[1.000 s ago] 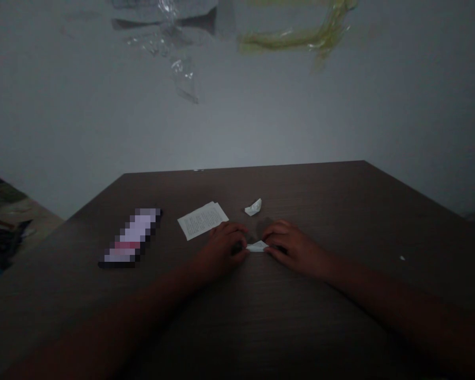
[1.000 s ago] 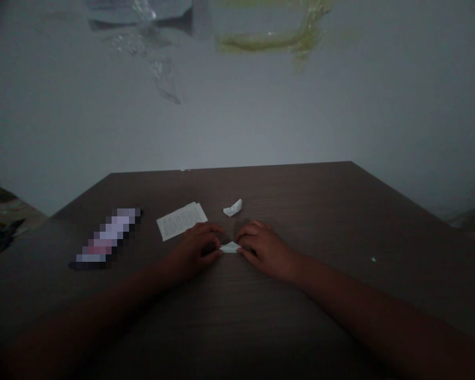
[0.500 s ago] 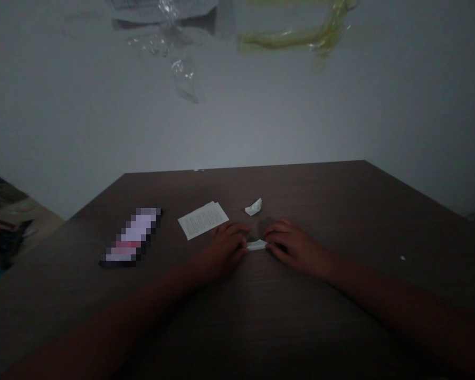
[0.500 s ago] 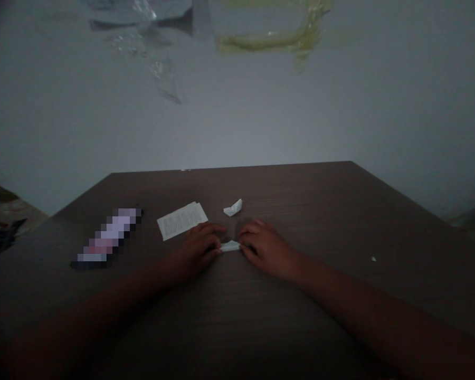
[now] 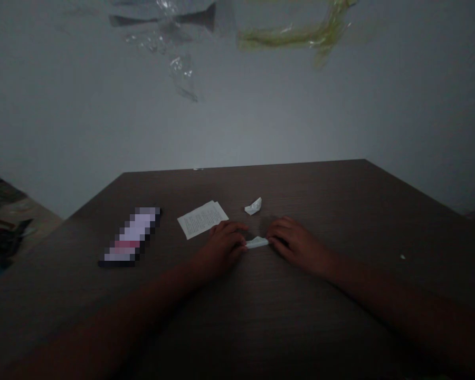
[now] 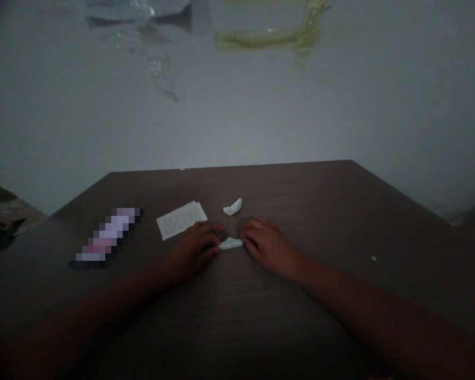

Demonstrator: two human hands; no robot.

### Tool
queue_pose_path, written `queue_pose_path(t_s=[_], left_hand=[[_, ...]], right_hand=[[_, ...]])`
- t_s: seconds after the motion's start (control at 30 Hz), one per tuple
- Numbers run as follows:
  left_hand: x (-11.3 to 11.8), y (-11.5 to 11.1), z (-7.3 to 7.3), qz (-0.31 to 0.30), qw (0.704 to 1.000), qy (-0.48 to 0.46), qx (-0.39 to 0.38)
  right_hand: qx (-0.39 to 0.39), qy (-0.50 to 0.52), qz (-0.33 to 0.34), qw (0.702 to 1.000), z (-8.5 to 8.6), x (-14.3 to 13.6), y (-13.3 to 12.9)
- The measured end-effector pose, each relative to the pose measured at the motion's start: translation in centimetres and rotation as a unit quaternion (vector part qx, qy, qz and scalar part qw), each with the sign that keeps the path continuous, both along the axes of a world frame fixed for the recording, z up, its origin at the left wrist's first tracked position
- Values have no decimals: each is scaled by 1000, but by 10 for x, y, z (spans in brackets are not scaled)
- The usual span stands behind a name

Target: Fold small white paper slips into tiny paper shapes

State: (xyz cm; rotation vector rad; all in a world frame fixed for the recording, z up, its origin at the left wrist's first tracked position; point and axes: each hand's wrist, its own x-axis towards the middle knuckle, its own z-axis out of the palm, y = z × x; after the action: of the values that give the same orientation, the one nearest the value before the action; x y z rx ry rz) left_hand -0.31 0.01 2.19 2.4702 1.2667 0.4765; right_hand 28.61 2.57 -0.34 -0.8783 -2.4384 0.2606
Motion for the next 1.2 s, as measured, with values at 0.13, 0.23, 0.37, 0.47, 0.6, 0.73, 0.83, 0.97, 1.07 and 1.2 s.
queue_pose_path(t_s=[0.13, 0.23, 0.37, 0.47, 0.6, 0.73, 0.83, 0.97, 1.07, 1.2], left_hand=[[-1, 2, -3, 4, 1000, 4, -3], [-2, 2, -4, 7, 1000, 0, 2], [-1, 1, -4, 7, 1000, -1, 1], [0, 1, -4, 17, 1000, 3, 6], [0, 1, -4, 16, 1000, 3, 4], [1, 1, -4, 22, 1000, -3, 4], [1, 0, -3, 25, 1000, -6, 3], [1, 0, -2, 21, 1000, -8, 0], [0, 0, -3, 14, 1000, -7, 3], [0, 2, -4, 15, 1000, 1, 2]], right_hand=[[-8, 0, 1, 1000, 0, 0, 0], [-15, -9, 13, 1000, -1, -1, 0], [-29, 6, 4, 1000, 2, -2, -1], [-24, 28, -19, 999, 6, -2, -4], [-29, 33, -29, 999, 9, -3, -8], [-18, 31, -24, 999, 6, -4, -11], [4, 36, -27, 999, 4, -5, -12], [7, 38, -19, 999, 4, -6, -14], [8, 38, -11, 999, 2, -6, -13], [0, 44, -11, 999, 0, -7, -10]])
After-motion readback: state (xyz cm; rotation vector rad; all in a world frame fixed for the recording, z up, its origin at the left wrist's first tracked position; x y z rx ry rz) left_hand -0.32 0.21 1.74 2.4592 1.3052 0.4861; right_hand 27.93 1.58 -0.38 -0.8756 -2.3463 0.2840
